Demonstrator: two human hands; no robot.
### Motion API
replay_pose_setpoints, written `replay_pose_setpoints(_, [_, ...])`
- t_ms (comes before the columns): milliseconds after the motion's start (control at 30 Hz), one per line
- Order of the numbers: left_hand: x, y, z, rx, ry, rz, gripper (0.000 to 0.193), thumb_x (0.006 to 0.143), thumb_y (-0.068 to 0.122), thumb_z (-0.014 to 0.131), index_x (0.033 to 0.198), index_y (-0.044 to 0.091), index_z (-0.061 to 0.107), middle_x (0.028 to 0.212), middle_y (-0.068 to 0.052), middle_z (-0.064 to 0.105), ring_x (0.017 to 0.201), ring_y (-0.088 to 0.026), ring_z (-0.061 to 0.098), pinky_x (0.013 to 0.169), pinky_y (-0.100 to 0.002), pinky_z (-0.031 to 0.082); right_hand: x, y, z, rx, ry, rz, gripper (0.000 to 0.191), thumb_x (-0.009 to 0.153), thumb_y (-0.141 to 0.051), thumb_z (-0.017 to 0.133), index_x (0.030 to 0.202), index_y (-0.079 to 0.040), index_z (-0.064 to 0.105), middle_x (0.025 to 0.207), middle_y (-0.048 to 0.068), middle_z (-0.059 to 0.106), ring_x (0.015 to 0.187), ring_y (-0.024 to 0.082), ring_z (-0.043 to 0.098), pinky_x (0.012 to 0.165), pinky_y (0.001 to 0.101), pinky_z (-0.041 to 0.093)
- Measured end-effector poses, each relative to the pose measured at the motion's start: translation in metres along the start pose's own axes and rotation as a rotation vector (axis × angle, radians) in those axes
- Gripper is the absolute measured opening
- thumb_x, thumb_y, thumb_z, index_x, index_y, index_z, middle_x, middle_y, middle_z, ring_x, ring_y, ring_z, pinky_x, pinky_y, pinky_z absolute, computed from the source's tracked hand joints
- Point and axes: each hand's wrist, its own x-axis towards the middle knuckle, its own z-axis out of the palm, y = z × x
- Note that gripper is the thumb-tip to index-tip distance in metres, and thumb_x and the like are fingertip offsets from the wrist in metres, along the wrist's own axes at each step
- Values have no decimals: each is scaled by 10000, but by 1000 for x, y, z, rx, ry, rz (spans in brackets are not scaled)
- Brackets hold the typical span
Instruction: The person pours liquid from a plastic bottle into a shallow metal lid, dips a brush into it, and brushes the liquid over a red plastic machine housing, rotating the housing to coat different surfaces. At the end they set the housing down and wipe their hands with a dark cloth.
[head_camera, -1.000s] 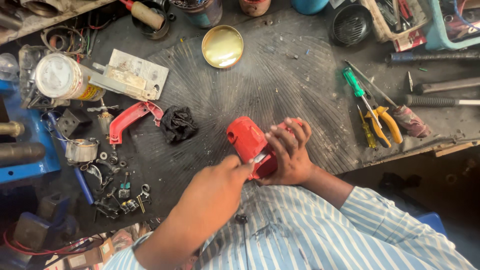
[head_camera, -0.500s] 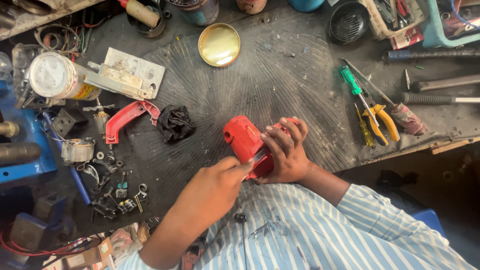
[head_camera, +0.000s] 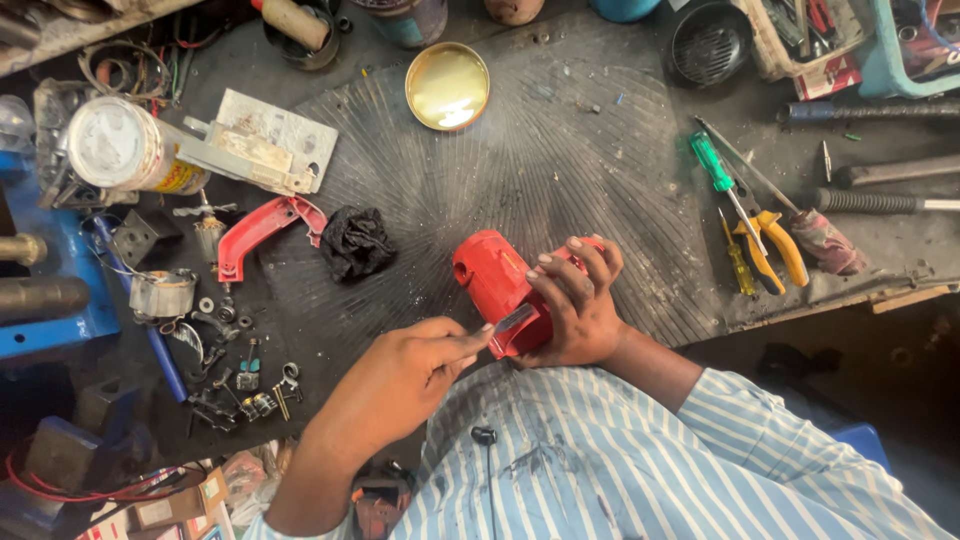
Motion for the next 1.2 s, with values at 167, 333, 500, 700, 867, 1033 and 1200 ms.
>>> replay_pose_setpoints(167, [6,-7,7,-175,54,-57,283,925,112,702,1204,91,735,934,-92,737,675,-205,681,625,-303,524,0,1,0,49,3,27,1028,665,-734,806,1343,-13,531,1397,173,452,1373,417,355,1057,681,303])
replay_pose_setpoints(333, [0,-13,6,-425,-64,-392,344,896,108,715,1237,112,754,817,-140,703,586,-136,557,546,-308,474,-3,-4,2,4,-18,23,937,712,-676,834,1353,-63,531,1413,132,449,1403,397,334,1084,675,304])
replay_pose_setpoints(500, [6,-5,15,-297,92,-96,274,920,116,724,1190,70,743,854,-83,735,648,-101,645,594,-278,504,-6,-3,0,27,-34,9,990,673,-705,835,1357,-56,532,1404,146,452,1393,402,327,1063,683,305])
replay_pose_setpoints(700, [-4,1,-1,-189,19,-211,321,869,134,732,1189,132,761,799,-97,725,604,-157,620,582,-295,499,-2,-4,1,10,-25,29,952,693,-677,842,1351,-65,526,1402,138,450,1404,396,328,1081,677,301])
replay_pose_setpoints(867, [-1,-10,9,-176,77,-187,279,891,148,739,1168,122,760,876,-96,744,609,-173,614,590,-308,499,1,-2,-1,70,-23,60,1032,657,-727,841,1350,-38,508,1392,165,429,1387,413,326,1067,683,300])
replay_pose_setpoints(1033, [-9,-28,1,-59,235,-76,247,895,133,718,1135,128,779,951,-71,778,806,-204,767,671,-313,566,-4,-5,2,22,-19,25,957,691,-662,867,1347,-61,513,1411,142,438,1407,402,325,1090,680,297])
replay_pose_setpoints(1200, [-9,-33,13,104,459,33,174,848,154,787,1008,88,770,937,-76,754,781,-270,742,652,-340,563,-5,0,-1,35,-67,-66,1069,608,-767,885,1347,-86,521,1387,123,458,1383,382,325,1077,661,287])
